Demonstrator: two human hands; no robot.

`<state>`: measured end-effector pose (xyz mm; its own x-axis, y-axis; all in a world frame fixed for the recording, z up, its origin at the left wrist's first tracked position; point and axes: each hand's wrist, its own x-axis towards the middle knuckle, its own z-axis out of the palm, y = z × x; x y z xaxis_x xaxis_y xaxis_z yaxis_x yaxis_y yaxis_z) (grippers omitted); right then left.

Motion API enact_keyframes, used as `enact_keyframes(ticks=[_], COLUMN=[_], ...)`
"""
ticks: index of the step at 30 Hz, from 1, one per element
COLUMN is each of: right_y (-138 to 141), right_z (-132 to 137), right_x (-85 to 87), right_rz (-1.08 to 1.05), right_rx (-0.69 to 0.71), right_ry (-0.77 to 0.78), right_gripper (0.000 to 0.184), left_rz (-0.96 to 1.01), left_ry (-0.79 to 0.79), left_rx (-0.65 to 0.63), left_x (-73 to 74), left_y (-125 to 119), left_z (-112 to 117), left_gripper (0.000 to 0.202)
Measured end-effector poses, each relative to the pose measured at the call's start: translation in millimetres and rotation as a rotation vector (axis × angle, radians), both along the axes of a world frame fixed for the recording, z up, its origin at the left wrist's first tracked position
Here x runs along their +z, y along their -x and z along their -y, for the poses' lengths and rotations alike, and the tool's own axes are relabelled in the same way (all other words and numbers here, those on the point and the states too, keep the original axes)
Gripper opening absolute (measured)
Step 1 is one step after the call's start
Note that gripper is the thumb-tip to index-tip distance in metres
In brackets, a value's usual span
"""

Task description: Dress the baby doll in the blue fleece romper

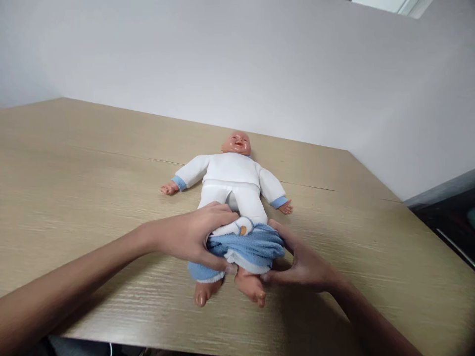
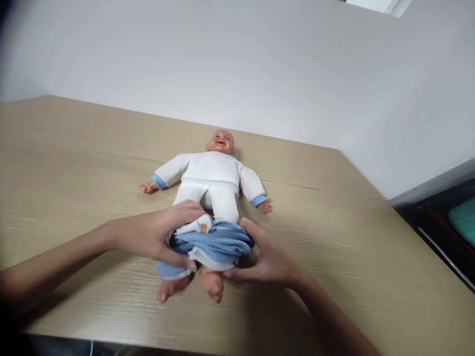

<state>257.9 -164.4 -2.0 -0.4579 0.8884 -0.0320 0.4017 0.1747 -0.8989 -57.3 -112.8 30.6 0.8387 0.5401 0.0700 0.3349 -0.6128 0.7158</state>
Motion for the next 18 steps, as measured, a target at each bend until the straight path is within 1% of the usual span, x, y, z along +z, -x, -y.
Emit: enact_keyframes(ticks=[1,2,3,6,7,9,11,13,15,18], right_y=[-5.1,-9.6,-12.9,-12.0,-8.1,2.5,13.7,22.3,26.9,26.7], right_z=[-1.9,-4.6,-7.8,-20.2,-24.9,-34.6,-44.3,-53.3,-60.9,-67.6], right_x=[-2.7,-5.2,-7.0,-5.6,-2.7,4.7,10.8,12.7,9.2,-2.5], right_rz=[-0.015,-0.047,-0.091,-0.247,-0.292,-0.356,-0.373,-0.352,-0.333,-0.304], right_rx=[-0.009,-0.016,-0.021,0.022,0.042,0.045,0.000,-0.058,-0.099,-0.134], right_ry=[-0.004,0.006,0.026,0.107,0.136,0.186,0.193,0.167,0.143,0.123], right_gripper=[0.081,0.085,0.083,0.054,0.048,0.044,0.043,0.041,0.041,0.042], left_rz=[-0.009,-0.015,-0.015,-0.002,0.006,0.017,0.030,0.056,0.089,0.065], left_ry=[-0.007,-0.013,-0.021,-0.061,-0.072,-0.084,-0.095,-0.131,-0.142,-0.073], left_rx=[0.003,0.009,0.017,0.055,0.075,0.133,0.207,0.286,0.344,0.350], left_x=[1.5,3.0,4.3,6.1,5.6,3.0,-0.9,-4.7,-7.5,-9.4], left_y=[2.1,4.3,6.5,12.2,13.6,15.8,18.1,21.8,28.4,44.5], left_z=[-0.5,-1.2,-2.0,-4.4,-4.9,-5.8,-6.9,-9.2,-13.2,-21.3], left_gripper=[0.055,0.057,0.057,0.050,0.047,0.047,0.049,0.050,0.049,0.046])
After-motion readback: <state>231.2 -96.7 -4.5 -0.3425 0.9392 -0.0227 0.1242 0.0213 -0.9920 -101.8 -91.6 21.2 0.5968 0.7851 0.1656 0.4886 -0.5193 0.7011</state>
